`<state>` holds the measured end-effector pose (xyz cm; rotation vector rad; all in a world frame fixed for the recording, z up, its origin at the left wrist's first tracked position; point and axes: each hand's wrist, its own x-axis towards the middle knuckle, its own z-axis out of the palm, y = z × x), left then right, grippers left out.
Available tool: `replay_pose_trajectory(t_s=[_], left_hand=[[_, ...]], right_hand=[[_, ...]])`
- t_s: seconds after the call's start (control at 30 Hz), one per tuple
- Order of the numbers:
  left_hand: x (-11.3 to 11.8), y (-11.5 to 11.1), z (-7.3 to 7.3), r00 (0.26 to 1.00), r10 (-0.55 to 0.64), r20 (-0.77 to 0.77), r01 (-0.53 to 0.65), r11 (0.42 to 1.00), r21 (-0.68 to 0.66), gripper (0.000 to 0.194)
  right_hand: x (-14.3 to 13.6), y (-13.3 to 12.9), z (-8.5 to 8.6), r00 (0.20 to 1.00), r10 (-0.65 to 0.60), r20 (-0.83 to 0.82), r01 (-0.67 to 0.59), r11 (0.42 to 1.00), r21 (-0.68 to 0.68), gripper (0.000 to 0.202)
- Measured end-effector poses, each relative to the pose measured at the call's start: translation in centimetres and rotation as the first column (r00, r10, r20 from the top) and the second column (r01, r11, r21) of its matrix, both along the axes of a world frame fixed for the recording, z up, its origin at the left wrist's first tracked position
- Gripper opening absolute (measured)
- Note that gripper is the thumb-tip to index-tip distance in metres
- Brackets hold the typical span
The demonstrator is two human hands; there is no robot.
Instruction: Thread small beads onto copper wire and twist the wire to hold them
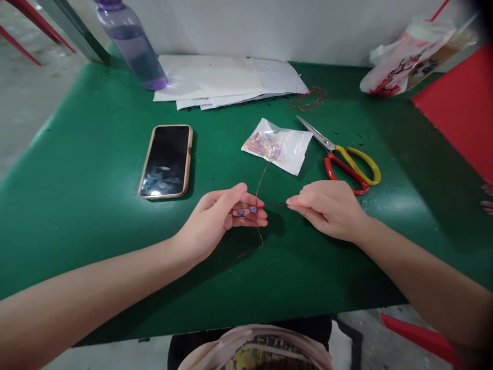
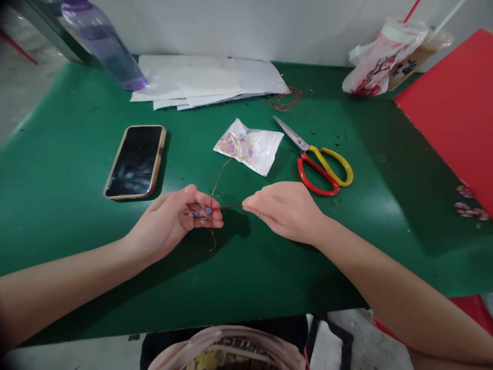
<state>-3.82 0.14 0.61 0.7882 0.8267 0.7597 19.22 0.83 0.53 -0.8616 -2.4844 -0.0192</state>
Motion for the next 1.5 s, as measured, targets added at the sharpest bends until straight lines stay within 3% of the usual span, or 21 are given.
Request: replay_pose_trajectory(t_s=[0.1, 0.33, 0.47, 0.83, 0.93, 1.1, 1.4, 1.5], left_hand=[[-0.1, 0.0, 0.1, 1.0, -0.006, 0.017, 0.007, 1.0, -0.025, 0.039], [0.0, 0.0, 0.2, 0.999, -0.036, -0.014, 0.037, 0.999, 0.019, 0.029], [-0.1, -0.1, 0.1, 0.993, -0.076, -0.085, 0.08, 0.996, 0.044, 0.011], [0.0, -0.1, 0.1, 0.964, -0.056, -0.26, 0.085, 0.991, 0.104, 0.01], [-0.1, 0.1, 0.3, 0.946, -0.061, -0.317, 0.114, 0.982, 0.153, 0.01], [-0.6, 1.0, 0.6, 0.901, -0.021, -0.433, 0.144, 0.957, 0.253, 0.011], [-0.9, 1.7, 0.0, 0.906, 0.037, -0.422, 0.075, 0.967, 0.246, 0.014], [-0.9, 1.6, 0.0, 0.92, 0.059, -0.388, 0.039, 0.97, 0.239, 0.014]], right_hand=[[-0.1, 0.0, 0.0, 1.0, 0.005, -0.013, -0.005, 1.0, -0.003, 0.006], [-0.1, -0.1, 0.0, 0.999, -0.01, -0.035, 0.009, 1.0, -0.002, 0.006], [-0.1, -0.2, 0.1, 0.999, -0.009, -0.035, 0.01, 1.0, 0.007, 0.006], [0.3, -0.2, 0.0, 0.999, 0.045, -0.002, -0.045, 0.998, 0.036, 0.004], [0.5, 0.2, 0.2, 0.998, 0.055, -0.031, -0.056, 0.997, -0.046, 0.003], [1.3, 1.3, 0.5, 0.998, 0.016, -0.064, -0.035, 0.952, -0.306, 0.01], [2.2, 2.0, 0.7, 0.985, -0.089, -0.147, 0.022, 0.915, -0.404, 0.008], [2.2, 2.2, 0.4, 0.911, -0.27, -0.313, 0.126, 0.902, -0.412, 0.022]])
